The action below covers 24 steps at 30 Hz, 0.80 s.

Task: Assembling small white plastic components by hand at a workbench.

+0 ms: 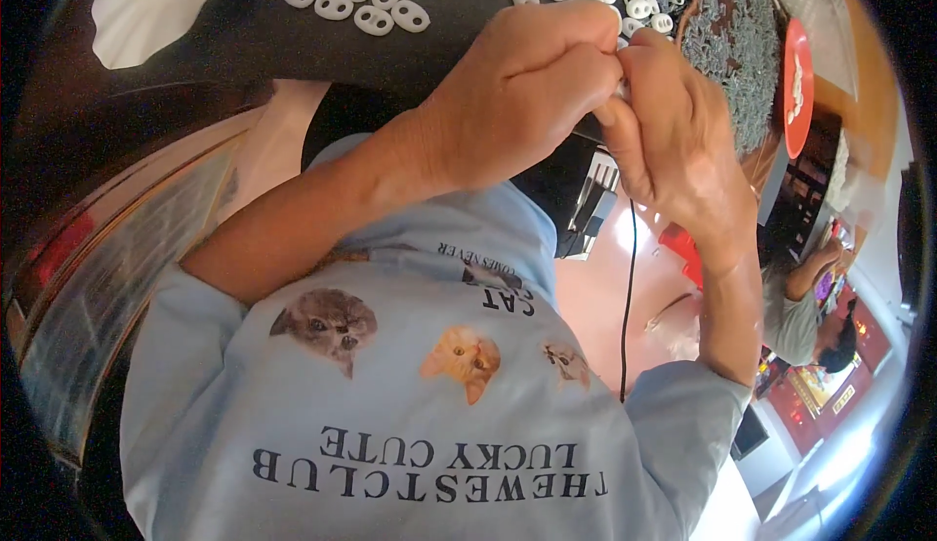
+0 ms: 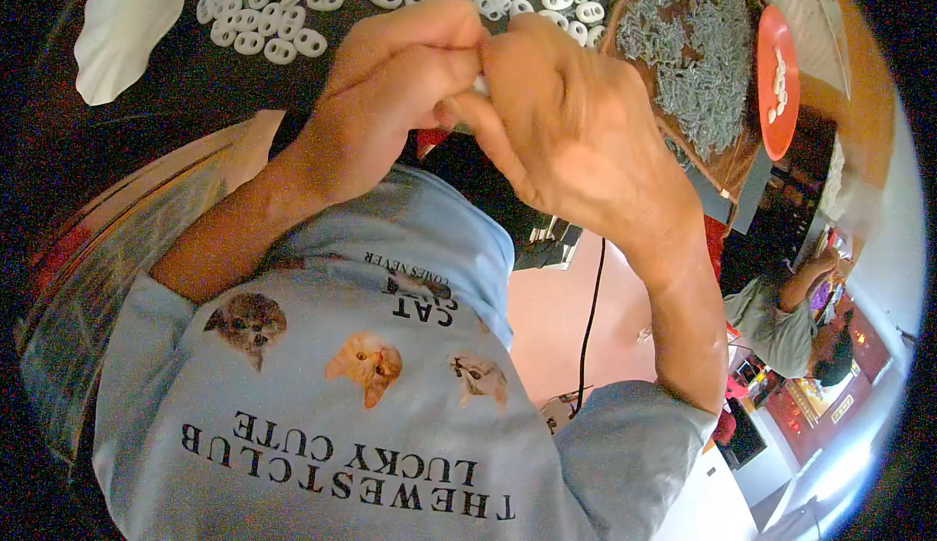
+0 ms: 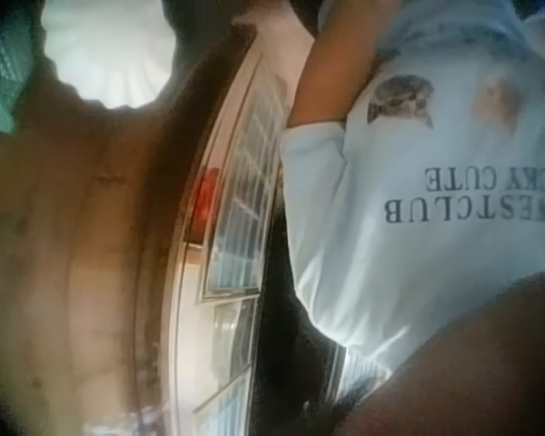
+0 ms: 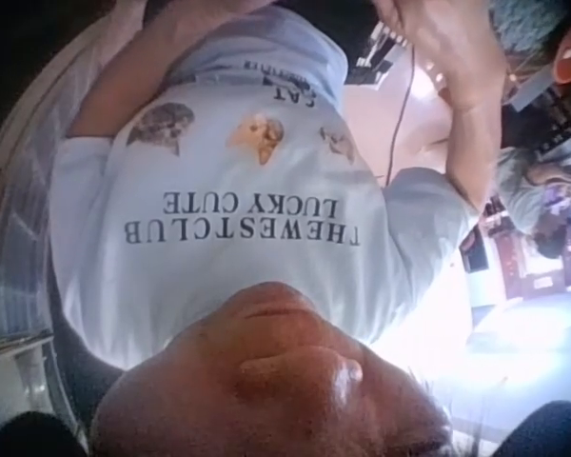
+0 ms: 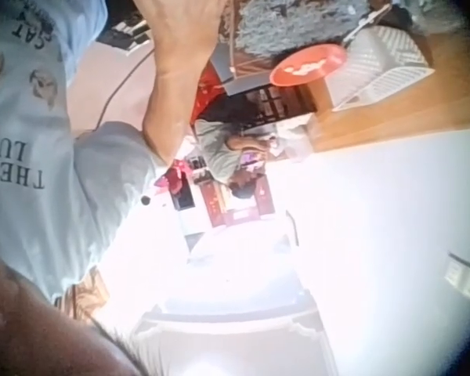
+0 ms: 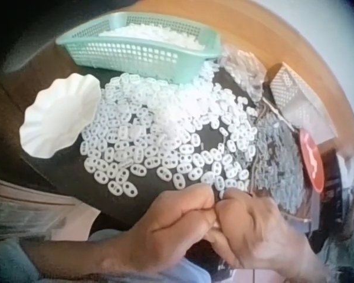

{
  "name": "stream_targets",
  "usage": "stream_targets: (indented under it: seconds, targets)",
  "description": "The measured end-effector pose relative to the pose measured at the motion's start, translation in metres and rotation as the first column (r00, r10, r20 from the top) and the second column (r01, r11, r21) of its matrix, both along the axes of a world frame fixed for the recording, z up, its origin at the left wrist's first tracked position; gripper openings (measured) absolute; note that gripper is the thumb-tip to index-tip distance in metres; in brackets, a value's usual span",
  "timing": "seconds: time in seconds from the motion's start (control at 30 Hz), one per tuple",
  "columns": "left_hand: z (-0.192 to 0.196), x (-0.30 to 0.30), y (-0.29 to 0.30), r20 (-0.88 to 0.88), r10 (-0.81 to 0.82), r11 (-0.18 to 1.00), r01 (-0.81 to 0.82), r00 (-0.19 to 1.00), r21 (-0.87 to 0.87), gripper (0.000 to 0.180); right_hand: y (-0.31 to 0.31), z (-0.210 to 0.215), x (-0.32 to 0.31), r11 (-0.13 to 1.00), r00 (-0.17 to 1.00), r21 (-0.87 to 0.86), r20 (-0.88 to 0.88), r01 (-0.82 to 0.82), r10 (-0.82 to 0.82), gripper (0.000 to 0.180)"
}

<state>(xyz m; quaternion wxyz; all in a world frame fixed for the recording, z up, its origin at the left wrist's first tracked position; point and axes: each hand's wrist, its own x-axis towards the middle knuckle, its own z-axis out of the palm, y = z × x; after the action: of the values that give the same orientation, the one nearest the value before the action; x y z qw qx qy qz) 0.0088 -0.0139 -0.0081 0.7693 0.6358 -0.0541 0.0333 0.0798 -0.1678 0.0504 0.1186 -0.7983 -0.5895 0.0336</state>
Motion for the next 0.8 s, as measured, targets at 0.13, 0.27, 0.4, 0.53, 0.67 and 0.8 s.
stream_targets:
  seconds: [0.13,0.27,0.4,0.53,0.67,0.8]
  targets:
    - [0.001,0.0,-0.004,-0.029,0.024,0.994,-0.027,0.999,-0.103,0.019,-0.003,-0.004,0.002,1.0,1.0,0.027,-0.012,-0.011,0.012,0.023]
    - [0.004,0.0,-0.003,-0.087,-0.007,0.985,-0.008,0.996,-0.174,0.019,-0.005,-0.003,0.0,0.999,1.0,0.038,0.03,-0.012,0.01,0.024]
    - [0.0,-0.003,-0.002,-0.092,0.004,0.992,-0.016,0.996,-0.129,0.019,-0.004,-0.003,0.0,0.997,1.0,0.072,-0.014,0.017,-0.016,0.028]
    - [0.01,-0.005,0.002,-0.114,-0.018,0.987,-0.001,0.993,-0.163,0.02,-0.006,0.008,0.0,0.997,0.984,0.034,-0.168,0.067,-0.061,0.032]
    - [0.007,-0.007,0.005,-0.097,-0.062,0.992,0.05,0.993,-0.119,0.02,-0.011,0.015,-0.002,0.961,0.815,0.055,-0.544,0.272,-0.2,0.031]
    - [0.006,-0.006,0.004,-0.092,-0.064,0.995,0.057,0.994,-0.084,0.022,-0.01,0.013,-0.008,0.897,0.681,0.086,-0.684,0.433,-0.263,0.025]
